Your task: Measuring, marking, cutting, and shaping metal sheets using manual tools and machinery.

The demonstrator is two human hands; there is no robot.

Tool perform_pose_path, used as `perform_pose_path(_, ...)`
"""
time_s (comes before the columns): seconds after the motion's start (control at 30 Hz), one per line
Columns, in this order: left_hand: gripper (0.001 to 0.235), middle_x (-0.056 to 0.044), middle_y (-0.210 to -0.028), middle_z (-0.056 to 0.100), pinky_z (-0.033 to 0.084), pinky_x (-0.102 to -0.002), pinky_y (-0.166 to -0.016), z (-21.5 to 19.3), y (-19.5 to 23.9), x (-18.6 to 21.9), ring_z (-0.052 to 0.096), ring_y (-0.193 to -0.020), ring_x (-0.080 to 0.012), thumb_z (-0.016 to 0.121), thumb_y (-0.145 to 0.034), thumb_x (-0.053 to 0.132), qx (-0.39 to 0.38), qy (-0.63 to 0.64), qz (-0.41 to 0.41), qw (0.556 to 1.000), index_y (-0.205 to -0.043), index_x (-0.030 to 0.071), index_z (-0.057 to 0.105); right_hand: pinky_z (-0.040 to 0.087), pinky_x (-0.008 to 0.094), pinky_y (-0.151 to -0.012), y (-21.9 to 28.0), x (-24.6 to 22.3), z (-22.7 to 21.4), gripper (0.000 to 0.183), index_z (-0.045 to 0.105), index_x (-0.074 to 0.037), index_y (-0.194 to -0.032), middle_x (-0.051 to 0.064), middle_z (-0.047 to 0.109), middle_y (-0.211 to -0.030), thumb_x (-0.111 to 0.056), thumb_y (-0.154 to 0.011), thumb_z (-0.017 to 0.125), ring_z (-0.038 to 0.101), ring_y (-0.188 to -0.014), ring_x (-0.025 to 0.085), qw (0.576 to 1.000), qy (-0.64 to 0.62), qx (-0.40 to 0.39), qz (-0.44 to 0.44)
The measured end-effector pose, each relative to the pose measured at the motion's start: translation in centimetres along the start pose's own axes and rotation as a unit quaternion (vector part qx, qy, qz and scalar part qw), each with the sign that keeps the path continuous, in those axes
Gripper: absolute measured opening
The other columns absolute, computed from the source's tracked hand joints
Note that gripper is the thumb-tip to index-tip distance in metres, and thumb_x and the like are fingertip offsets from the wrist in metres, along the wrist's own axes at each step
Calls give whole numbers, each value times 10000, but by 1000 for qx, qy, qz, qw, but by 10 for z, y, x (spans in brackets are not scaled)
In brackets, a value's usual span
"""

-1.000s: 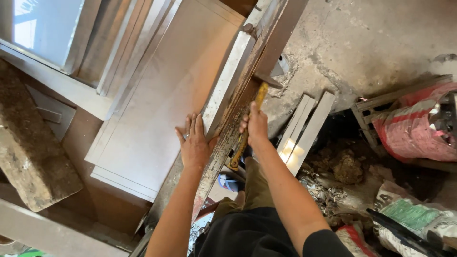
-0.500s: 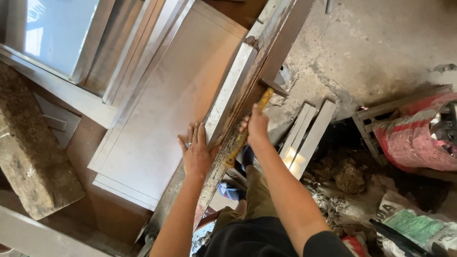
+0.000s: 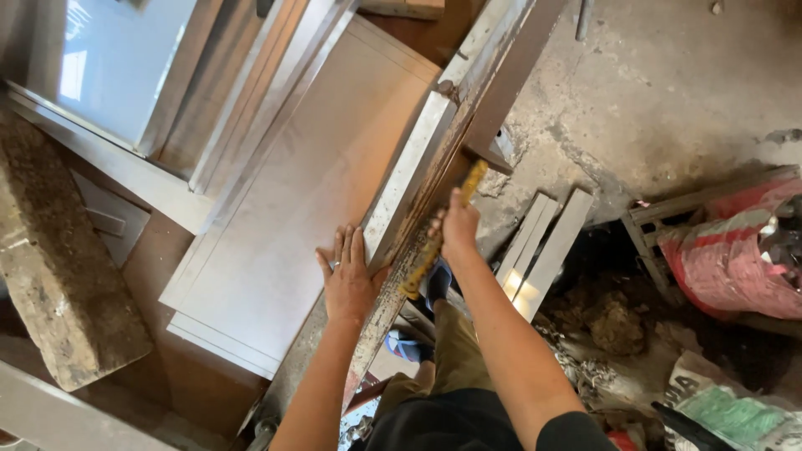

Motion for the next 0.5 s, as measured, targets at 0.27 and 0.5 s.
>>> perform_pose_path(0.27,968,-91,-1646,292,106,-636,-1216,4,2,-1,196,-1548,-255,730,-828,517,0,-9,8,1000,-1559,63,286,432,378,-390,-12,-7,9,321,440,-109,-901,20,464,-611,-376,-1059,526,458,-444,157,999,38,-13,26)
perform_pose_path(0.5,981,-87,-1650,287,96,-628,-1224,1,1,-2,187,-1550,-249,728,-824,538,-9,-11,1,1000,-1561,71,279,434,355,-392,-5,-24,4,290,410,-131,-898,9,462,-601,-351,-1041,535,447,-438,147,999,29,3,34)
Point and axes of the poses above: each hand's wrist, its own y-axis away from the middle knuckle, its own z-axis out of the palm, x = y × z, the point moved 5 cm from there along -y, towards the middle knuckle
